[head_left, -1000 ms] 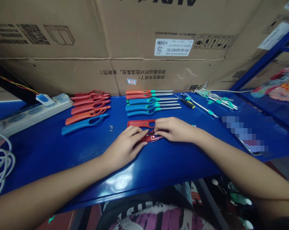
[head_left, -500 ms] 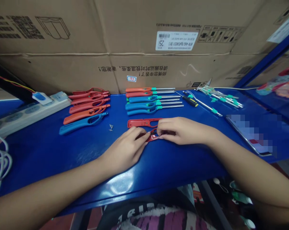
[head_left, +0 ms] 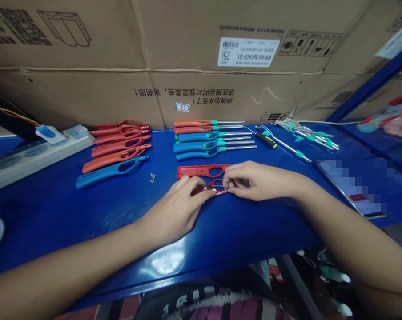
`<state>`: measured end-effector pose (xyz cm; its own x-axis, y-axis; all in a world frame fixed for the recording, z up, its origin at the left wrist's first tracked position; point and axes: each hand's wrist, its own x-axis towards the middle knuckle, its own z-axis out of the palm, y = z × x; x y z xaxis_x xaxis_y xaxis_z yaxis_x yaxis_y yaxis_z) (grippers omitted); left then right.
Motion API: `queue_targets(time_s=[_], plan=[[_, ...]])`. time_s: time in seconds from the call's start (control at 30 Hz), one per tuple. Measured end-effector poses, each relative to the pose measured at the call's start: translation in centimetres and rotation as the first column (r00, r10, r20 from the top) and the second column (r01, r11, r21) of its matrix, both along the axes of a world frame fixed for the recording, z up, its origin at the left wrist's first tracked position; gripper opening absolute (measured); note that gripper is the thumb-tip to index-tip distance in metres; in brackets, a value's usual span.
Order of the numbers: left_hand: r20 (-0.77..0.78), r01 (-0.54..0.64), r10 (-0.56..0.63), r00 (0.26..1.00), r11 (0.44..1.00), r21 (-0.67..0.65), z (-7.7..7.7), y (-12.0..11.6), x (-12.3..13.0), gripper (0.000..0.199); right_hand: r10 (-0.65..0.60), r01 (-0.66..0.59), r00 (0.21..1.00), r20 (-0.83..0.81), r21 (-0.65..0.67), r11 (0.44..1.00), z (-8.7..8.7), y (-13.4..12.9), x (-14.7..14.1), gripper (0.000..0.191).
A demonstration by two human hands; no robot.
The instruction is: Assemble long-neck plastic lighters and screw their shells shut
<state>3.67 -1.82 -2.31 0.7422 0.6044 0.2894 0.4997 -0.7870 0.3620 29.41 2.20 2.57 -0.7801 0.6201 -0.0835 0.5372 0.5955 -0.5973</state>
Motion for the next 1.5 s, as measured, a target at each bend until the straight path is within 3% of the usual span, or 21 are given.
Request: queue_targets(time_s=[0.43, 0.87, 1.5], plan=[[-0.014, -0.012, 0.012, 1.0, 1.0, -0.003, 0.2, 0.0, 0.2, 0.039, 0.054, -0.05, 0.996, -0.075, 0.055, 0.997, -0.4, 0.4, 0.2, 0.016], [-0.006, -0.014, 0.014, 1.0, 1.0, -0.026, 0.3, -0.2, 0.0, 0.036, 0.092, -0.093, 0.995, -0.022, -0.022, 0.995, 0.3, 0.1, 0.4, 0.011], [-0.011, -0.022, 0.021, 1.0, 0.999, -0.028, 0.2, -0.2, -0.1, 0.04, 0.085, -0.085, 0.996, -0.042, -0.007, 0.996, 0.1, 0.6, 0.8, 0.011]])
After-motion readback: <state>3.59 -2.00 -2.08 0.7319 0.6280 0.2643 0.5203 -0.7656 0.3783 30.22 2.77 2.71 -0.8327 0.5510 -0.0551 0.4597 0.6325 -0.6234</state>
